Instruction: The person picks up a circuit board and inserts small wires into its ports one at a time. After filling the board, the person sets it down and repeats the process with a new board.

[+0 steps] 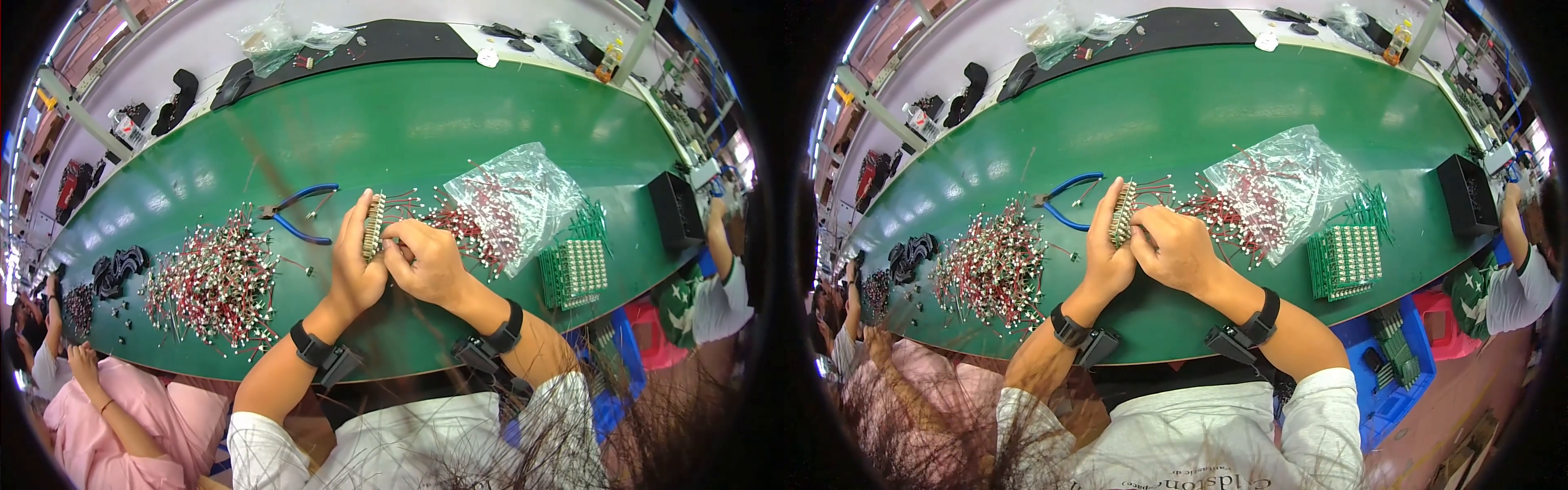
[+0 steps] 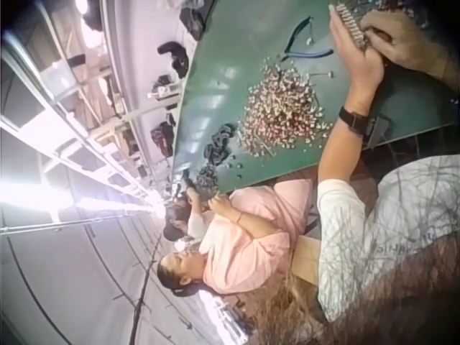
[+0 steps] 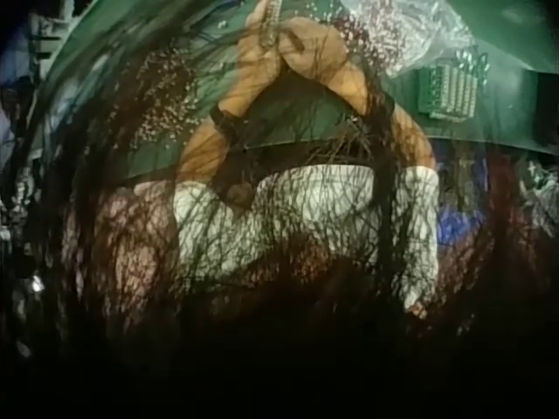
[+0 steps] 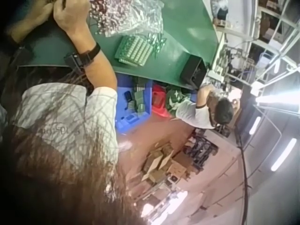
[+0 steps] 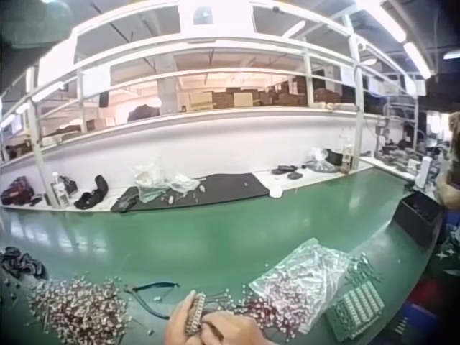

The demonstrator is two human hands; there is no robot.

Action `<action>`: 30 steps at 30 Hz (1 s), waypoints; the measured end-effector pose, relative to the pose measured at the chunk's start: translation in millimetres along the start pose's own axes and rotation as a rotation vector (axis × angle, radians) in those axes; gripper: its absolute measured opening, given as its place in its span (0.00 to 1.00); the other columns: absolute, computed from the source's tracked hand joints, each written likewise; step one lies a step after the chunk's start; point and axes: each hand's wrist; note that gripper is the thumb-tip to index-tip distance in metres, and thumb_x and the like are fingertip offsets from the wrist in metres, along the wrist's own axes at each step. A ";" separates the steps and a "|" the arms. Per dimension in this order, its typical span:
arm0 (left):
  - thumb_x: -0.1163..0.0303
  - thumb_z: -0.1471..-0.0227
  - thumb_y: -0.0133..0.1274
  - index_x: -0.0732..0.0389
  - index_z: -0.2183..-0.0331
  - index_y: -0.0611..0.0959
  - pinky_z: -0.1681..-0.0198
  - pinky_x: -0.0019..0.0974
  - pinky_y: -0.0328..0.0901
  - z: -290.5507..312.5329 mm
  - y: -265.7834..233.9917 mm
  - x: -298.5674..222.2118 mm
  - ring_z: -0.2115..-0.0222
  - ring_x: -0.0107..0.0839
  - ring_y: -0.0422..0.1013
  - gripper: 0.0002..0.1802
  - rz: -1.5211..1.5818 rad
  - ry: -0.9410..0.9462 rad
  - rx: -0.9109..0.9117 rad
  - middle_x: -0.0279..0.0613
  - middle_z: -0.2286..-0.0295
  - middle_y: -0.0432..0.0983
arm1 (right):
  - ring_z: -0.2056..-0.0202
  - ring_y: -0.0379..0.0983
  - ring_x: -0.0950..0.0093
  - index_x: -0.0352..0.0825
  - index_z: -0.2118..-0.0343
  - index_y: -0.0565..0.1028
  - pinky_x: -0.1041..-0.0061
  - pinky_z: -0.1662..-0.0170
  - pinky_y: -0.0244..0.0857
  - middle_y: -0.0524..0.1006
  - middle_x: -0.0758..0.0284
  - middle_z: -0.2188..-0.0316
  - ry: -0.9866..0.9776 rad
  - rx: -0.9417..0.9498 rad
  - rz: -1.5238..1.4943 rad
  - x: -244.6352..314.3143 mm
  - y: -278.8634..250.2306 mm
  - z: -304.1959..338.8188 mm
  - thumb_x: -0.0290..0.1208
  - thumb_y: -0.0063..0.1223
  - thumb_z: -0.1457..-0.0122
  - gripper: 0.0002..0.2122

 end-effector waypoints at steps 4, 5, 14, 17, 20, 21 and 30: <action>0.83 0.53 0.50 0.71 0.39 0.64 0.42 0.43 0.62 0.1 -0.7 1.9 0.46 0.51 0.68 0.37 -0.003 0.005 0.001 0.61 0.46 0.68 | 0.78 0.75 0.63 0.34 0.68 0.75 0.68 0.76 0.68 0.76 0.62 0.76 -0.008 -0.011 -0.013 -1.2 2.1 0.7 0.23 0.56 0.47 0.04; 0.83 0.53 0.50 0.71 0.39 0.64 0.42 0.43 0.62 0.2 -0.5 2.2 0.46 0.51 0.68 0.37 -0.003 0.005 0.001 0.61 0.46 0.68 | 0.78 0.75 0.63 0.34 0.68 0.75 0.68 0.76 0.68 0.76 0.62 0.76 -0.009 -0.011 -0.013 -1.1 1.9 0.8 0.23 0.56 0.47 0.04; 0.84 0.54 0.50 0.71 0.39 0.64 0.42 0.43 0.62 0.6 -0.3 1.9 0.46 0.51 0.68 0.38 0.014 0.002 0.008 0.61 0.46 0.68 | 0.78 0.75 0.63 0.34 0.68 0.75 0.67 0.76 0.69 0.77 0.62 0.75 -0.015 0.003 0.009 -0.5 1.4 1.1 0.22 0.56 0.48 0.04; 0.84 0.54 0.50 0.71 0.39 0.64 0.42 0.43 0.62 0.0 -0.5 1.4 0.45 0.51 0.68 0.39 0.000 0.006 0.001 0.61 0.46 0.68 | 0.78 0.75 0.63 0.34 0.69 0.75 0.67 0.76 0.69 0.76 0.62 0.76 -0.013 -0.001 -0.002 0.3 1.2 0.4 0.22 0.56 0.48 0.04; 0.83 0.55 0.50 0.71 0.39 0.64 0.42 0.43 0.62 1.1 -0.5 2.0 0.46 0.51 0.68 0.39 0.012 -0.008 0.010 0.61 0.46 0.68 | 0.78 0.76 0.63 0.34 0.68 0.75 0.67 0.76 0.69 0.77 0.61 0.75 -0.010 0.009 0.013 0.3 0.8 0.9 0.22 0.56 0.48 0.04; 0.83 0.55 0.50 0.71 0.39 0.64 0.42 0.43 0.62 1.0 -0.7 2.3 0.46 0.51 0.68 0.38 0.015 -0.007 0.007 0.61 0.46 0.68 | 0.78 0.76 0.63 0.34 0.68 0.75 0.67 0.76 0.69 0.77 0.61 0.75 -0.009 0.010 0.009 0.2 0.9 0.6 0.22 0.56 0.48 0.04; 0.84 0.55 0.47 0.73 0.39 0.64 0.42 0.44 0.61 -1.6 -2.1 0.2 0.47 0.55 0.68 0.38 -0.026 0.043 0.014 0.63 0.47 0.68 | 0.77 0.76 0.63 0.34 0.68 0.75 0.66 0.76 0.69 0.77 0.62 0.75 -0.011 -0.002 0.007 -1.9 2.0 1.0 0.23 0.56 0.48 0.04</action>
Point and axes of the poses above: each hand's wrist, its own z-axis away from the middle knuckle, its own y-axis out of the palm, x = y × z
